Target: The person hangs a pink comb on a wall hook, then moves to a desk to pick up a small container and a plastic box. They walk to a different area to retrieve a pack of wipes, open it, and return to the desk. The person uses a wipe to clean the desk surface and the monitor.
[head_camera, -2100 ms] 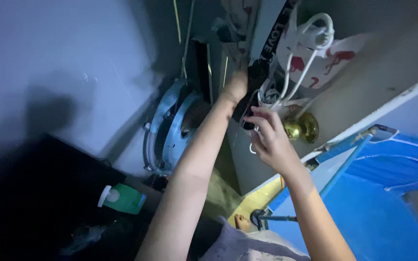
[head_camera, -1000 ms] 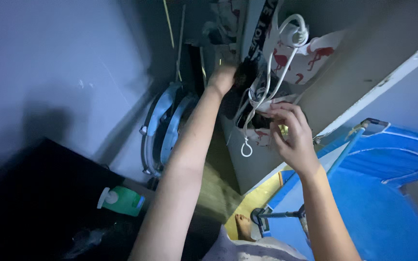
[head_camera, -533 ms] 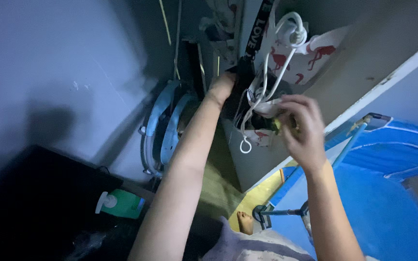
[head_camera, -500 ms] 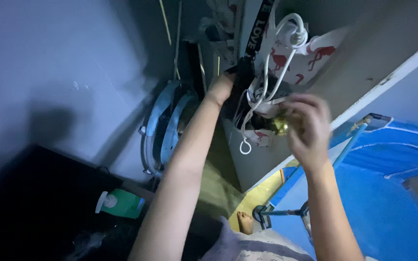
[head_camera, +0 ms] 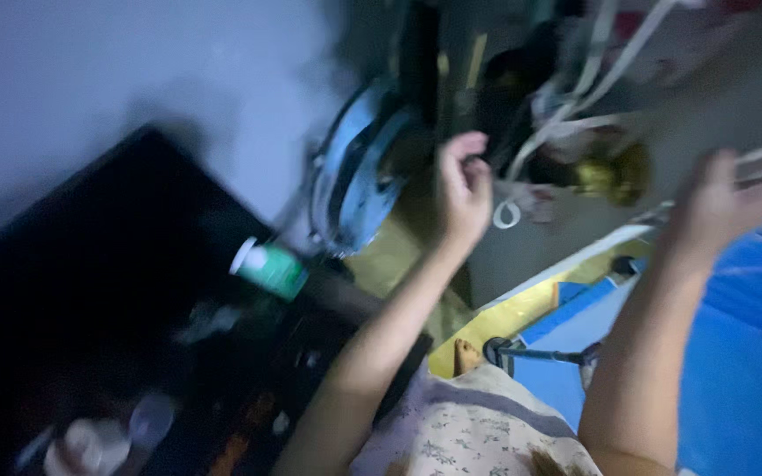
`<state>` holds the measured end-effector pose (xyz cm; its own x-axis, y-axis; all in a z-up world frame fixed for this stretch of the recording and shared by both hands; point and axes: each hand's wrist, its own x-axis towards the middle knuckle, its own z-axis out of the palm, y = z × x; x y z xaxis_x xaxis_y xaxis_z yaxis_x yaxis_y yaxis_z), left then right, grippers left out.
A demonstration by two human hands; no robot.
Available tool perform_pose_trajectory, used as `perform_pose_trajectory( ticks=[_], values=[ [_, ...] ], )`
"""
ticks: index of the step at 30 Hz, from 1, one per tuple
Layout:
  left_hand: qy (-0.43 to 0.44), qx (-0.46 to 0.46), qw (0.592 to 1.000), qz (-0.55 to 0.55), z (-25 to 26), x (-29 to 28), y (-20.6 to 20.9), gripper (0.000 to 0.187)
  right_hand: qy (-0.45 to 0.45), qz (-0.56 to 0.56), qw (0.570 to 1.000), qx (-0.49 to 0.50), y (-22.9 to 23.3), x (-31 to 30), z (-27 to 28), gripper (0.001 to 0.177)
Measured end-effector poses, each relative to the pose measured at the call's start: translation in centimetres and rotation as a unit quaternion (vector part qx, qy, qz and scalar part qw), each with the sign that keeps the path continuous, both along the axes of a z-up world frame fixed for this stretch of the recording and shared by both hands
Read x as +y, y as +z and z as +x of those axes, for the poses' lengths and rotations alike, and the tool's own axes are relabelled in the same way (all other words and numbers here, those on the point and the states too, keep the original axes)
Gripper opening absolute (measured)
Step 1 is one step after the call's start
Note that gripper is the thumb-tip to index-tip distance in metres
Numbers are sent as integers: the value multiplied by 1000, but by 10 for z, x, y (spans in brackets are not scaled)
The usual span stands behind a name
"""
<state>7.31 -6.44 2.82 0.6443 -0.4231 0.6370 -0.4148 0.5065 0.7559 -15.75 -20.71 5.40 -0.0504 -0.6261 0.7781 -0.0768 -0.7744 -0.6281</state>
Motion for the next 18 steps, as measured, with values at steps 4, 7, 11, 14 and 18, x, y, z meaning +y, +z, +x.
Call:
perform_pose_trajectory(
  ticks=[4,7,11,14,18],
  values=[
    [10,-33,999,36,-9,55,1,37,25,133,991,0,-61,-87,-28,23],
    [-7,-21,999,46,-11,75,4,40,76,85,992,61,-94,-107,-41,24],
    [-18,-27,998,49,-22,89,0,39,106,43,987,112,-94,-83,-28,27],
    [-76,2,994,76,-32,97,-5,39,87,64,991,77,-72,-38,9,14],
    [-105,-11,987,123,-38,110,-14,52,146,14,987,64,-42,37,48,40]
  ],
)
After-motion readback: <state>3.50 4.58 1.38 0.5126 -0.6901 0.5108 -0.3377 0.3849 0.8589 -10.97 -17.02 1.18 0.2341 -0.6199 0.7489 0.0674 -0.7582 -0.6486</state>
